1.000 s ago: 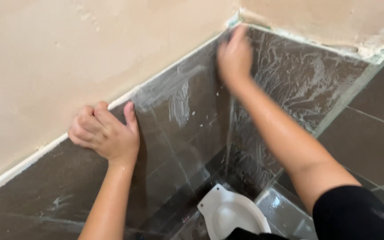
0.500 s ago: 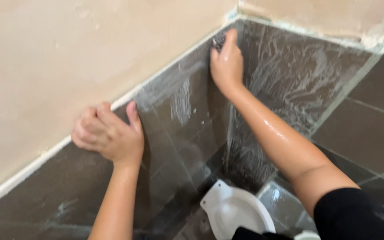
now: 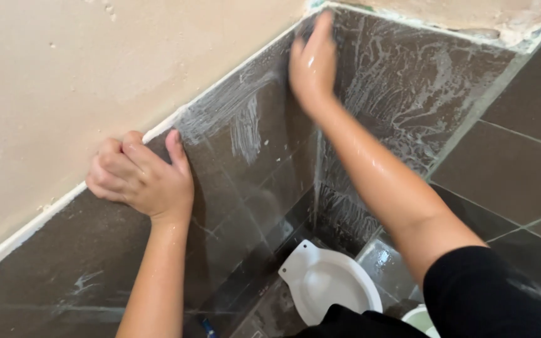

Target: Scrubbing bathroom wall tiles with a steel wool pad and soap suds.

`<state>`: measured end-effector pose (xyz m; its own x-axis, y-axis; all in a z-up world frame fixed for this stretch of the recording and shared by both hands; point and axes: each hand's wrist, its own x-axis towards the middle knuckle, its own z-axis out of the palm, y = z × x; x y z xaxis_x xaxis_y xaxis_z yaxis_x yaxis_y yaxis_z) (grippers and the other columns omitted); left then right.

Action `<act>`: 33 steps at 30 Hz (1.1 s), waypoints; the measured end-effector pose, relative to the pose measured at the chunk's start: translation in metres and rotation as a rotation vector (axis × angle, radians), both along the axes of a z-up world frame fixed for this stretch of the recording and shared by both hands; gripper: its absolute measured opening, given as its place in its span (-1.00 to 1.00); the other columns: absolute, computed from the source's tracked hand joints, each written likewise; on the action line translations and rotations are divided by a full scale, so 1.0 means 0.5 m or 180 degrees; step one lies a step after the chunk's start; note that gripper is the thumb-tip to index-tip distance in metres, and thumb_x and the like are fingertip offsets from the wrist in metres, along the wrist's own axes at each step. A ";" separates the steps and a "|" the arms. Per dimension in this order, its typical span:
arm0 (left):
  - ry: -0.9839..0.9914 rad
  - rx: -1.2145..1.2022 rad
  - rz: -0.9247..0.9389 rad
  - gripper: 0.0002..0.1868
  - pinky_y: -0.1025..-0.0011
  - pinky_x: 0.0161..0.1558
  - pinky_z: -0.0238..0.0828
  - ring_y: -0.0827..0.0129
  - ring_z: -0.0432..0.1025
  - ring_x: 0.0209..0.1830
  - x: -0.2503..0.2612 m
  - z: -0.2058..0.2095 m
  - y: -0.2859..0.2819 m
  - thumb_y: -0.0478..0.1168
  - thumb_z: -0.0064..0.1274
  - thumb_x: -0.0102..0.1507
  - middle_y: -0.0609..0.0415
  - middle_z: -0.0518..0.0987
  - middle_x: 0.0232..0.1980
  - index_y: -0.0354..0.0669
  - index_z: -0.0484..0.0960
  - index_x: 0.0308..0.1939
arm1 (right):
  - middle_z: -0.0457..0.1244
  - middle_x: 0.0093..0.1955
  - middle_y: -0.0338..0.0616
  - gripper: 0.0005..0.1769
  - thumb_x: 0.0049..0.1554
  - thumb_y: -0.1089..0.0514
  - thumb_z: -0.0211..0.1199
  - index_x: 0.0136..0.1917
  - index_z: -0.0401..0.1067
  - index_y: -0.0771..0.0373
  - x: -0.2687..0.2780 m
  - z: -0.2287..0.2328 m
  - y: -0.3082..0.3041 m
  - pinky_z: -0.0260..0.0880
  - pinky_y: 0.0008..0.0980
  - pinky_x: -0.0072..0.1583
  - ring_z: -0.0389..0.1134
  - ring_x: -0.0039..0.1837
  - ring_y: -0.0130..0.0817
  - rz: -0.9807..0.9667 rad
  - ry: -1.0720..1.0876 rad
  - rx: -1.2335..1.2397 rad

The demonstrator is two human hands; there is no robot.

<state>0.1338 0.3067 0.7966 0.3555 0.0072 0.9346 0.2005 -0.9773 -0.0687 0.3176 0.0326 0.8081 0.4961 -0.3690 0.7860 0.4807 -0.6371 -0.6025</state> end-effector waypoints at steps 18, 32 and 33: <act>0.0000 -0.0209 -0.0067 -0.43 -0.27 0.44 -0.07 -0.13 0.09 0.39 0.008 -0.003 -0.005 0.25 -0.09 0.56 -0.15 0.28 0.27 -0.24 0.47 0.17 | 0.31 -0.03 0.47 -0.25 0.08 0.31 0.19 0.46 -0.04 0.53 0.010 -0.022 -0.005 0.40 0.17 0.00 0.37 0.00 0.43 0.0189 -0.0286 -0.0483; 0.0061 -0.0214 -0.0104 -0.45 -0.23 0.42 -0.06 -0.12 0.11 0.34 0.001 -0.011 -0.005 0.23 -0.21 0.57 -0.14 0.26 0.22 -0.25 0.47 0.12 | 0.34 -0.15 0.31 -0.76 0.20 0.20 0.19 0.08 0.24 0.32 0.041 0.006 -0.043 0.40 0.10 -0.13 0.41 -0.12 0.32 -0.0152 0.0161 -0.0487; 0.0106 -0.0232 -0.0122 -0.46 -0.23 0.42 -0.07 -0.12 0.11 0.35 0.001 -0.014 -0.005 0.21 -0.24 0.56 -0.15 0.26 0.20 -0.25 0.46 0.11 | 0.33 -0.14 0.34 -0.65 0.12 0.26 0.11 0.17 0.27 0.44 -0.010 0.027 -0.017 0.39 0.13 -0.14 0.39 -0.13 0.34 0.0043 0.0329 -0.0290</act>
<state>0.1343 0.3042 0.7898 0.3877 0.0606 0.9198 0.1617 -0.9868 -0.0032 0.3127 0.0239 0.8216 0.5805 -0.2912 0.7604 0.4281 -0.6852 -0.5892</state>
